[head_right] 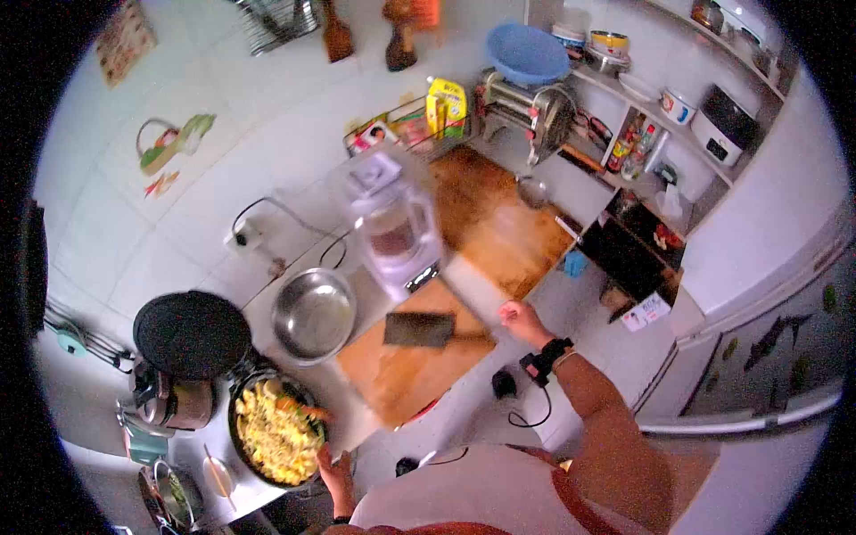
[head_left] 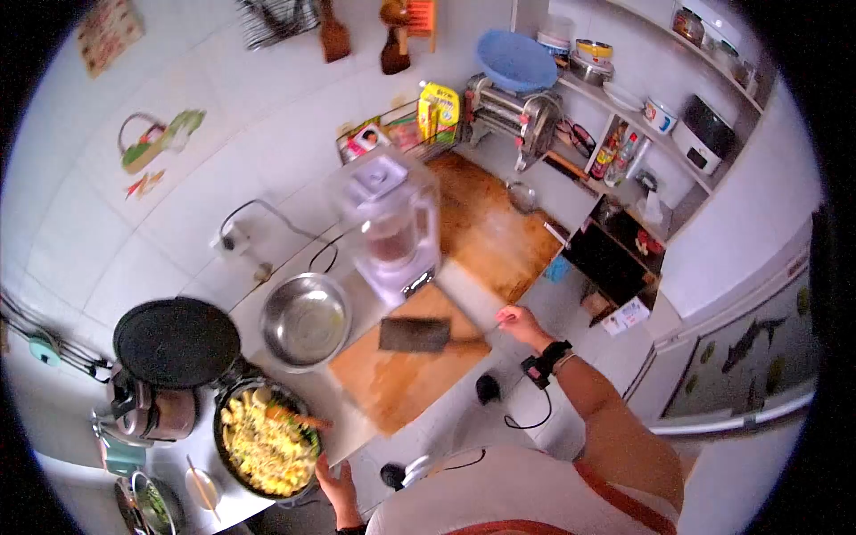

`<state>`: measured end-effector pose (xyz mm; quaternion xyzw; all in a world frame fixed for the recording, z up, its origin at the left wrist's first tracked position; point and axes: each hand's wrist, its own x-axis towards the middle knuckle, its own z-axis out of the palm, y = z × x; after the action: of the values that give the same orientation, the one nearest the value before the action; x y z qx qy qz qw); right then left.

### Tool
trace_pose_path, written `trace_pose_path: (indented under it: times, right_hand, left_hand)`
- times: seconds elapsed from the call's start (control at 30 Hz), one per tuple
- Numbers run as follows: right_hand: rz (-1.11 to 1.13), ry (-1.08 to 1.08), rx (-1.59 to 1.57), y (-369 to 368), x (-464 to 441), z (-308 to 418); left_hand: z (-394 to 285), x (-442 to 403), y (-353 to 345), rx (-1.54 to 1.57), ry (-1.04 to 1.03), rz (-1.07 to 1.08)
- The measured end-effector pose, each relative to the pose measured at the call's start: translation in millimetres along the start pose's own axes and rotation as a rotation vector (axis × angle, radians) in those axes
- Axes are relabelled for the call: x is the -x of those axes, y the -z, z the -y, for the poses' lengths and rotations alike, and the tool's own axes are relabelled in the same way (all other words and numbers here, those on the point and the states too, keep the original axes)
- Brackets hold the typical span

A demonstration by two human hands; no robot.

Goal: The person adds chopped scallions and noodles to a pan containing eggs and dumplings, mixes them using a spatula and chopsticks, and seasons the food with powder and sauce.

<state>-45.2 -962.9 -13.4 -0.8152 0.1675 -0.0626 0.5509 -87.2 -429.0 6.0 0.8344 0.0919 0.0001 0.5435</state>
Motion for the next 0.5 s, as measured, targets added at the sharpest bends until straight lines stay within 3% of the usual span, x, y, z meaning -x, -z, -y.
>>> trace_pose_path:
  times: [0.07, 0.13, 0.23, 0.33, 0.37, 0.4, 0.43, 0.5]
  right_hand:
    - [-0.003, 0.028, -0.103, 25, -39, -29]
    - [-0.011, 0.008, -0.118, 34, -55, -43]
    - [0.122, -0.092, -0.177, 55, -64, -40]
    - [0.122, -0.090, -0.220, 70, -64, -42]
    - [0.160, -0.062, -0.093, 79, -62, -40]
    - [0.195, -0.043, 0.029, 88, -58, -42]
    - [0.147, -0.065, 0.002, 96, -54, -53]
    - [0.061, -0.044, -0.012, 113, -50, -78]
  left_hand:
    - [-33, 3, -59, -0.143, -0.028, 0.017]
    - [-34, 6, -102, 0.376, 0.230, 0.003]
    - [-103, 10, -158, 0.296, 0.390, 0.038]
    - [-130, 8, -176, 0.286, 0.364, 0.081]
    - [-115, 7, -178, 0.269, 0.348, 0.126]
    - [-86, 6, -176, 0.232, 0.199, 0.211]
    - [-67, -7, -178, 0.388, 0.334, 0.217]
    - [-104, -12, -183, 0.566, 0.535, 0.281]
